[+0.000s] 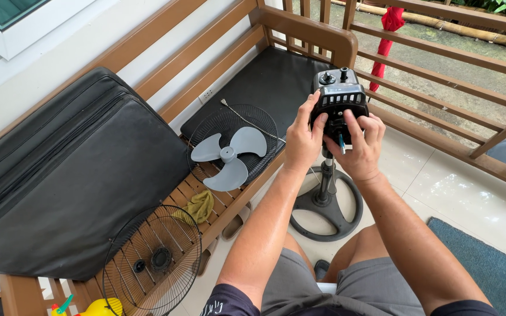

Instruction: The person assembles a standing fan by attaching the motor housing to the stand, inserting a washer, and mounting the fan blade onto the motor shaft. The person then secures the blade and adjusts the assembly.

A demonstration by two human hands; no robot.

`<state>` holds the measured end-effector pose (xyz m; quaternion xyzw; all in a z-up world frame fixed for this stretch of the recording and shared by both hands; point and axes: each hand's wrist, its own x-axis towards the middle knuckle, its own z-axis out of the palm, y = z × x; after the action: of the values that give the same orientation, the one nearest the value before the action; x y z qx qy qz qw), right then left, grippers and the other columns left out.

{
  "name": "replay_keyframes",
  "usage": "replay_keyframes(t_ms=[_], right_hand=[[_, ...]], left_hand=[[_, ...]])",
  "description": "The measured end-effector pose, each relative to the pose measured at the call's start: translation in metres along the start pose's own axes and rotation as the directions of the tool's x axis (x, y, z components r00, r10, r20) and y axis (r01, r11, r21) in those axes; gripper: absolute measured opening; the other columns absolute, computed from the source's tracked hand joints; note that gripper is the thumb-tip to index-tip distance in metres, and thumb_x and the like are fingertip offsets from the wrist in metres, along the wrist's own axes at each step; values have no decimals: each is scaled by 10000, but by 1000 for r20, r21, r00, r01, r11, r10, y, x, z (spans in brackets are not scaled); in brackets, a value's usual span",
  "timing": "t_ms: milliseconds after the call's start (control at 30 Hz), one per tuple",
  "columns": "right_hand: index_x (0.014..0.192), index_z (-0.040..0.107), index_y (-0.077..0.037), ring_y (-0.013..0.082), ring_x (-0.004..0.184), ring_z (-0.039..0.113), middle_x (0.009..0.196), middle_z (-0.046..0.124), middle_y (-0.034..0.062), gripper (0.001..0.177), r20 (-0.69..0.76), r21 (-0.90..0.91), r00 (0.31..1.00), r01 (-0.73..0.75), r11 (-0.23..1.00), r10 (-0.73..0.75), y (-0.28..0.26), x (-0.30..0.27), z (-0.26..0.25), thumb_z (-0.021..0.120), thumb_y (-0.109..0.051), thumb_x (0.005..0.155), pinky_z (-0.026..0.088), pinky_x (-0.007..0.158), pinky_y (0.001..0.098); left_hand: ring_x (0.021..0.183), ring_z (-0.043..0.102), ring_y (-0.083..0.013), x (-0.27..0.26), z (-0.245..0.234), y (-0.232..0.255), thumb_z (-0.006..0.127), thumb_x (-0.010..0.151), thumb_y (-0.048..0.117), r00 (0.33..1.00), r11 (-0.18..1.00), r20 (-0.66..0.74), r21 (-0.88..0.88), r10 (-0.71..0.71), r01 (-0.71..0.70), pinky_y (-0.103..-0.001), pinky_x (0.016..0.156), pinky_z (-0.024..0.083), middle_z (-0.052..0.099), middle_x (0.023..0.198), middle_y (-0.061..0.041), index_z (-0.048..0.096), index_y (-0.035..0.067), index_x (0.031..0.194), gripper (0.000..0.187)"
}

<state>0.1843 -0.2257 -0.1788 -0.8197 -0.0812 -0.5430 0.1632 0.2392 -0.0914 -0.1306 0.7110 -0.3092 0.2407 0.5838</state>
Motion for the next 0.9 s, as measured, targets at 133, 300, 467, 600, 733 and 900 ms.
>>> replay_keyframes(t_ms=[133, 300, 467, 600, 733, 900], right_hand=[[1559, 381, -34, 370, 1282, 518, 1384, 558, 139, 919, 17, 64, 991, 131, 989, -133, 20, -5, 1, 927, -54, 821, 407, 1199, 565], [1557, 314, -24, 407, 1313, 471, 1429, 492, 184, 987, 17, 191, 999, 27, 981, -31, 14, -1, -10, 907, -95, 770, 408, 1176, 542], [1447, 522, -230, 378, 1423, 445, 1437, 398, 127, 800, -20, 300, 996, -78, 951, 88, 11, 7, -10, 992, -230, 800, 470, 1204, 448], [1389, 654, -243, 353, 1382, 456, 1422, 508, 78, 717, 176, 38, 979, 99, 994, -104, 24, 19, -28, 938, -134, 739, 447, 1161, 452], [1372, 662, -151, 401, 1308, 467, 1434, 508, 118, 715, 239, -8, 959, 161, 987, -155, 23, 27, -37, 927, -168, 709, 442, 1146, 495], [1315, 553, -91, 408, 1303, 464, 1394, 419, 178, 767, 5, 246, 999, -40, 969, 40, 11, 11, -21, 987, -384, 755, 455, 1090, 485]], left_hand=[[1307, 639, -374, 2, -4, 2, 620, 1055, 161, 1000, 1000, 10, 5, 4, -4, -415, 1032, 596, 630, 1434, -161, 497, 136, 1471, 435], [1302, 641, -374, 1, -2, 2, 626, 1057, 160, 1000, 1000, 23, 9, -12, 12, -415, 1026, 596, 628, 1437, -162, 498, 138, 1470, 433], [1295, 645, -378, -1, 0, 2, 619, 1056, 155, 1000, 1000, 12, 4, -6, 6, -416, 1015, 599, 633, 1427, -165, 501, 147, 1476, 436], [1256, 679, -363, 5, -2, -2, 620, 1052, 162, 998, 998, 7, -3, -61, 61, -410, 988, 609, 674, 1383, -150, 508, 161, 1471, 433], [1254, 677, -361, 4, -3, -1, 632, 1052, 168, 999, 1000, 30, 4, -30, 30, -407, 981, 613, 665, 1386, -153, 504, 170, 1472, 439], [1250, 670, -371, -1, 2, 4, 637, 1046, 156, 999, 999, 17, 26, -37, 37, -412, 963, 605, 666, 1385, -157, 508, 155, 1468, 442]])
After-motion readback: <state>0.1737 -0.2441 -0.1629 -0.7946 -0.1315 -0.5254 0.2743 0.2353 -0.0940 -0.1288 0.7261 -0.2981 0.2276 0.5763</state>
